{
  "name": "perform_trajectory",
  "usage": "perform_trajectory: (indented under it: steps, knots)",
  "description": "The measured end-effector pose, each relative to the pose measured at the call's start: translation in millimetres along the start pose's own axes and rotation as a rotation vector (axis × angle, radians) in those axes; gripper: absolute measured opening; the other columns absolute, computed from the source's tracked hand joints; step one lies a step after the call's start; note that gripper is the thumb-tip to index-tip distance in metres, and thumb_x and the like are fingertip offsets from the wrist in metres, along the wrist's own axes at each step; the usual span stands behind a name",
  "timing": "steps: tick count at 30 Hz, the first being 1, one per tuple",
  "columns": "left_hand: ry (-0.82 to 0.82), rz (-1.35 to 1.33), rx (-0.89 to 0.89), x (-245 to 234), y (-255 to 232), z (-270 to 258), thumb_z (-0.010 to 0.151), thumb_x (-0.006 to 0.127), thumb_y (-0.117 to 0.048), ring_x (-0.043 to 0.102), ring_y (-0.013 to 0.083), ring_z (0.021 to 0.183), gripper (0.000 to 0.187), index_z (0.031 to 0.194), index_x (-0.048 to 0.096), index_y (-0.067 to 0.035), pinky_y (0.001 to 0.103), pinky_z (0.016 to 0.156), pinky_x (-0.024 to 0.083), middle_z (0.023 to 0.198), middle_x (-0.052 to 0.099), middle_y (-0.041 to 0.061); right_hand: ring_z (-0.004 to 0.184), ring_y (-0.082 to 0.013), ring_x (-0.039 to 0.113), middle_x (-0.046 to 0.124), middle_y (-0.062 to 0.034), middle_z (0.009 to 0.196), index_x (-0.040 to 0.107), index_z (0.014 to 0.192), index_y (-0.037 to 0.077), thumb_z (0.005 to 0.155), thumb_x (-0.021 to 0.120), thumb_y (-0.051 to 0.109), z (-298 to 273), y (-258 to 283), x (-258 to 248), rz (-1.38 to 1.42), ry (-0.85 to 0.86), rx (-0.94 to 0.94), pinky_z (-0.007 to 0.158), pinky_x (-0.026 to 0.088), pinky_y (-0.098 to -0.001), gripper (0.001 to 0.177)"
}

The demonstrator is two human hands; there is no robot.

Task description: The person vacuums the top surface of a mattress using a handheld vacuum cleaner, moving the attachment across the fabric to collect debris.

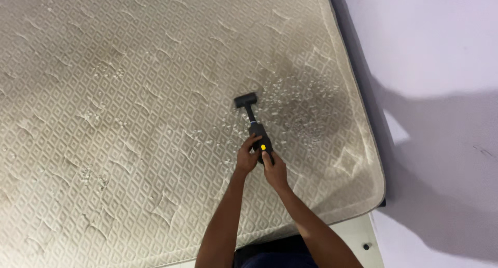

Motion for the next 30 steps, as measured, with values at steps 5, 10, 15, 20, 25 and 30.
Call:
perform_trajectory:
  steps: [5, 10, 15, 20, 25, 30]
  knots:
    - [-0.025, 0.034, 0.058, -12, 3, 41, 0.085, 0.070, 0.003, 0.063, 0.0327, 0.131, 0.052, 0.133, 0.068, -0.015, 0.040, 0.101, 0.057, 0.152, 0.055, 0.018, 0.069, -0.0273, 0.069, 0.071, -0.0164, 0.076, 0.072, 0.105, 0.000, 0.096, 0.058, 0.056, 39, 16, 17, 0.014, -0.001, -0.045, 0.064, 0.050, -0.0410, 0.058]
    - [-0.010, 0.074, 0.033, -18, 3, 60, 0.085, 0.071, 0.002, 0.057, 0.0349, 0.137, 0.053, 0.134, 0.068, -0.016, 0.043, 0.105, 0.054, 0.153, 0.054, 0.018, 0.068, -0.0256, 0.068, 0.070, -0.0143, 0.075, 0.071, 0.106, -0.001, 0.097, 0.057, 0.056, 50, 28, 24, -0.002, 0.015, -0.018, 0.064, 0.050, -0.0407, 0.059]
    - [0.007, 0.091, -0.039, -15, 2, 39, 0.086, 0.070, 0.002, 0.054, 0.0336, 0.139, 0.052, 0.134, 0.067, -0.018, 0.044, 0.104, 0.054, 0.156, 0.050, 0.015, 0.067, -0.0236, 0.067, 0.069, -0.0120, 0.074, 0.071, 0.108, 0.001, 0.096, 0.057, 0.055, 35, 18, 22, 0.016, 0.037, 0.024, 0.063, 0.050, -0.0401, 0.057]
    - [-0.010, -0.023, 0.017, -9, 2, 10, 0.086, 0.068, 0.005, 0.054, 0.0337, 0.141, 0.054, 0.135, 0.067, -0.017, 0.044, 0.107, 0.054, 0.157, 0.050, 0.017, 0.065, -0.0222, 0.067, 0.068, -0.0112, 0.072, 0.072, 0.103, -0.001, 0.097, 0.059, 0.055, 12, 4, 14, -0.015, 0.016, 0.015, 0.061, 0.049, -0.0393, 0.058]
    - [-0.016, -0.064, -0.002, 0, 0, -24, 0.087, 0.069, 0.005, 0.052, 0.0332, 0.142, 0.051, 0.134, 0.066, -0.014, 0.043, 0.108, 0.053, 0.157, 0.049, 0.018, 0.060, -0.0216, 0.064, 0.066, -0.0110, 0.068, 0.073, 0.105, 0.001, 0.097, 0.057, 0.053, -19, -5, 3, 0.014, 0.044, 0.066, 0.058, 0.047, -0.0394, 0.055]
    - [-0.052, -0.067, -0.010, 6, -6, -57, 0.087, 0.068, 0.005, 0.052, 0.0328, 0.142, 0.050, 0.134, 0.067, -0.012, 0.043, 0.111, 0.051, 0.157, 0.049, 0.018, 0.062, -0.0207, 0.062, 0.066, -0.0119, 0.068, 0.072, 0.107, 0.002, 0.099, 0.057, 0.051, -46, -14, -5, 0.038, 0.055, 0.080, 0.060, 0.048, -0.0384, 0.052]
Point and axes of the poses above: each hand's wrist, its own z-axis towards the middle knuckle, its own x-axis out of the palm, y = z × x, the point moved 9 cm from there along z, towards the middle knuckle
